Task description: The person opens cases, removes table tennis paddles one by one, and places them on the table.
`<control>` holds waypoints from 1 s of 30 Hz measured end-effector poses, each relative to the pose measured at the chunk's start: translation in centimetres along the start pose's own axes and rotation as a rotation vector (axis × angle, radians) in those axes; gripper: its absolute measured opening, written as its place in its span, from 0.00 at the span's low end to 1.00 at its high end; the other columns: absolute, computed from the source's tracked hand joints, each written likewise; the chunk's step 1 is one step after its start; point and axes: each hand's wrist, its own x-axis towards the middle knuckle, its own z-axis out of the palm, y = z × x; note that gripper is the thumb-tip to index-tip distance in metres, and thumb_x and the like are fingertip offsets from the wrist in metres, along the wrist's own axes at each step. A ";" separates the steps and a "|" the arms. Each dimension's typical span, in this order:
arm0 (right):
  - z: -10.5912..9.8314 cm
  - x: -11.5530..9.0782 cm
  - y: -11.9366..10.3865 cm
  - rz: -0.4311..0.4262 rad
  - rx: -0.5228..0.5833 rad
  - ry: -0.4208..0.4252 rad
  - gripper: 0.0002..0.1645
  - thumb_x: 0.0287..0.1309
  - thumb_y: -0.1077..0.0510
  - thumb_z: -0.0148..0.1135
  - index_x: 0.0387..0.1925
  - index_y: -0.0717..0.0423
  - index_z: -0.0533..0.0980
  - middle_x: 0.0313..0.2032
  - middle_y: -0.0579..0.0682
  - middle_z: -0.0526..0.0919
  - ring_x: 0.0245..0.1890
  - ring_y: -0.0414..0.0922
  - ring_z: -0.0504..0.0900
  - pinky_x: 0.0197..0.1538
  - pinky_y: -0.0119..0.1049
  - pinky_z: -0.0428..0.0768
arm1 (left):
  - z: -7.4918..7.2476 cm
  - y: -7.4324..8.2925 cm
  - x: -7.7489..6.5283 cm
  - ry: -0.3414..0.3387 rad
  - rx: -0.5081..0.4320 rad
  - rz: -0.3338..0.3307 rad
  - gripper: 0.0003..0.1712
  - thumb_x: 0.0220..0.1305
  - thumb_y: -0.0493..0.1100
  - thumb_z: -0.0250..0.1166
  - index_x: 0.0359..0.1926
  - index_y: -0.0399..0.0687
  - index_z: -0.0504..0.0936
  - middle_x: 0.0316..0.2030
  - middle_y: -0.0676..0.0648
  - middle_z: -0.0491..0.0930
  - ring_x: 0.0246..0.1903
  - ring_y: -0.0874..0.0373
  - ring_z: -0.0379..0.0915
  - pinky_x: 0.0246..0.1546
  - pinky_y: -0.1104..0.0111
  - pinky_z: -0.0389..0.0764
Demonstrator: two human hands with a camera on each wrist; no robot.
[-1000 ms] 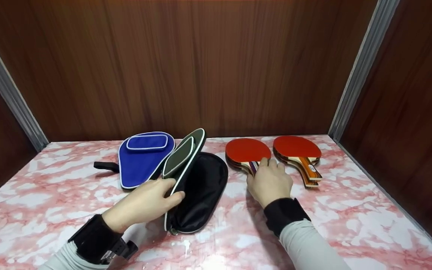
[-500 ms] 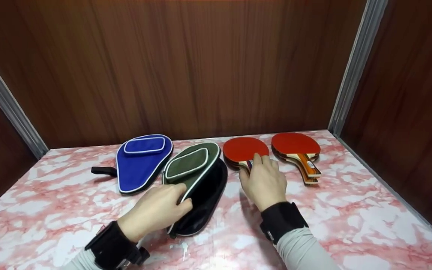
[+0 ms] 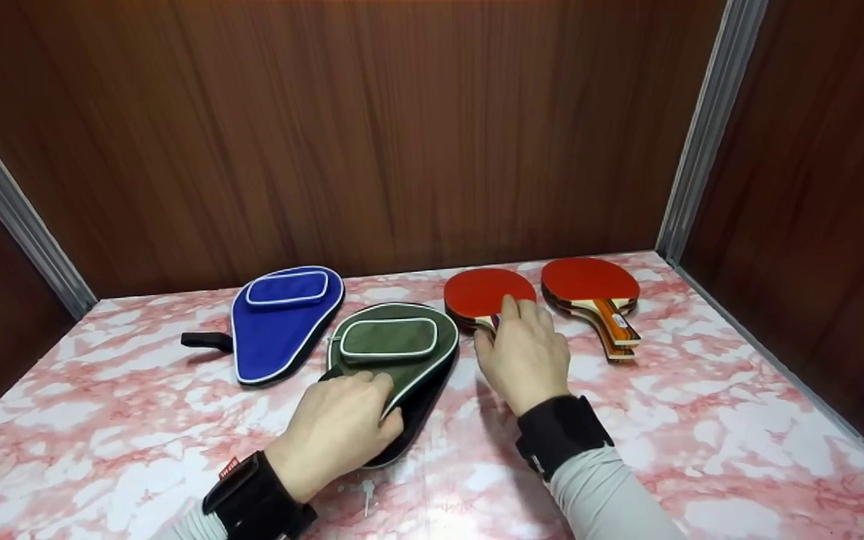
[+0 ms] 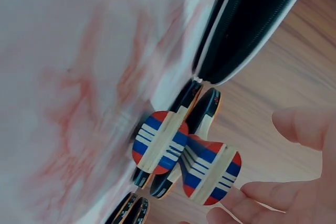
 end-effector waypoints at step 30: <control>0.5 -0.8 -1.2 -0.083 -0.062 0.122 0.44 0.73 0.47 0.67 0.79 0.69 0.67 0.71 0.73 0.72 0.75 0.72 0.65 0.73 0.79 0.57 | -2.2 -4.1 -3.2 -0.484 -0.404 0.241 0.26 0.79 0.56 0.67 0.75 0.72 0.81 0.76 0.40 0.73 0.79 0.43 0.65 0.79 0.43 0.61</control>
